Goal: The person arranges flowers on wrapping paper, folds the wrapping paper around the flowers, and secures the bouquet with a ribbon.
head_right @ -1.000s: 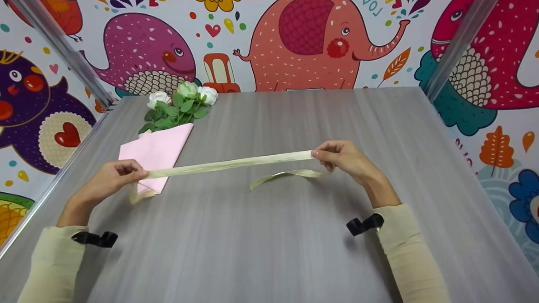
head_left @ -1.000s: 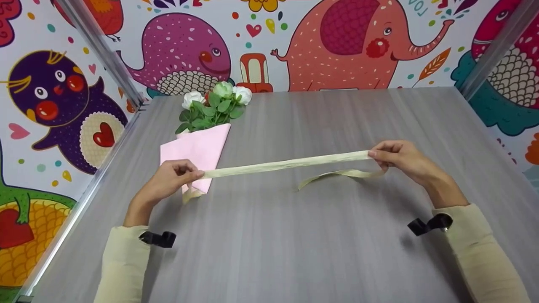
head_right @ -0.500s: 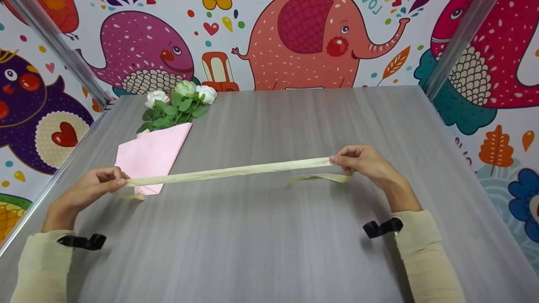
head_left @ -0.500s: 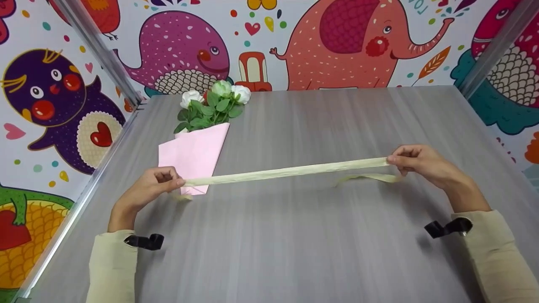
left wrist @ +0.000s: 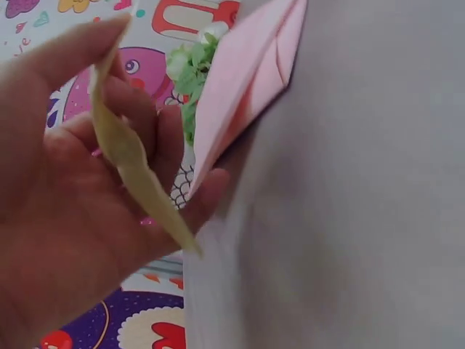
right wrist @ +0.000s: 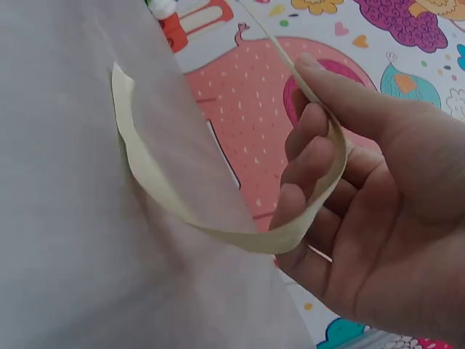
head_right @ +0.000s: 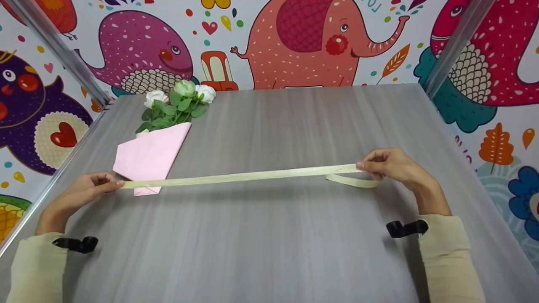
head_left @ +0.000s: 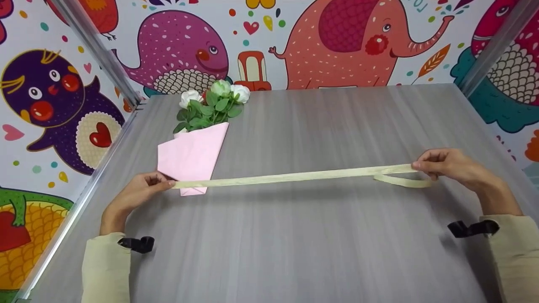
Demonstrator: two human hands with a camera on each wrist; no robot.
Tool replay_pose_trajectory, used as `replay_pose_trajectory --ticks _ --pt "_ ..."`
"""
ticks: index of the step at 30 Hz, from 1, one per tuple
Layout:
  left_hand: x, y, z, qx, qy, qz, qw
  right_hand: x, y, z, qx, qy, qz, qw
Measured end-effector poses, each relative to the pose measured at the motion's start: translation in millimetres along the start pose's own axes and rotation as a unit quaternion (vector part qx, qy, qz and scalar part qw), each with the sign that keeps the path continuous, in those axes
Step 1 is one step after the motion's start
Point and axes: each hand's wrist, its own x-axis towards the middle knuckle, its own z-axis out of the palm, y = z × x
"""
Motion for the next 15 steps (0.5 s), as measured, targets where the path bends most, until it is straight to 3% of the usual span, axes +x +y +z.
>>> replay_pose_trajectory --ticks 9,15 --pt "-1.4 -3.3 -2.2 0.048 -0.013 -0.093 0.9944 -6 22 -18.1 -0.056 -0.008 0.077 0.995" --pt "-1.1 -4.1 -0.7 0.051 -0.008 -0.124 0.9909 -10 29 -22.3 -0.077 -0.015 0.097 0.992"
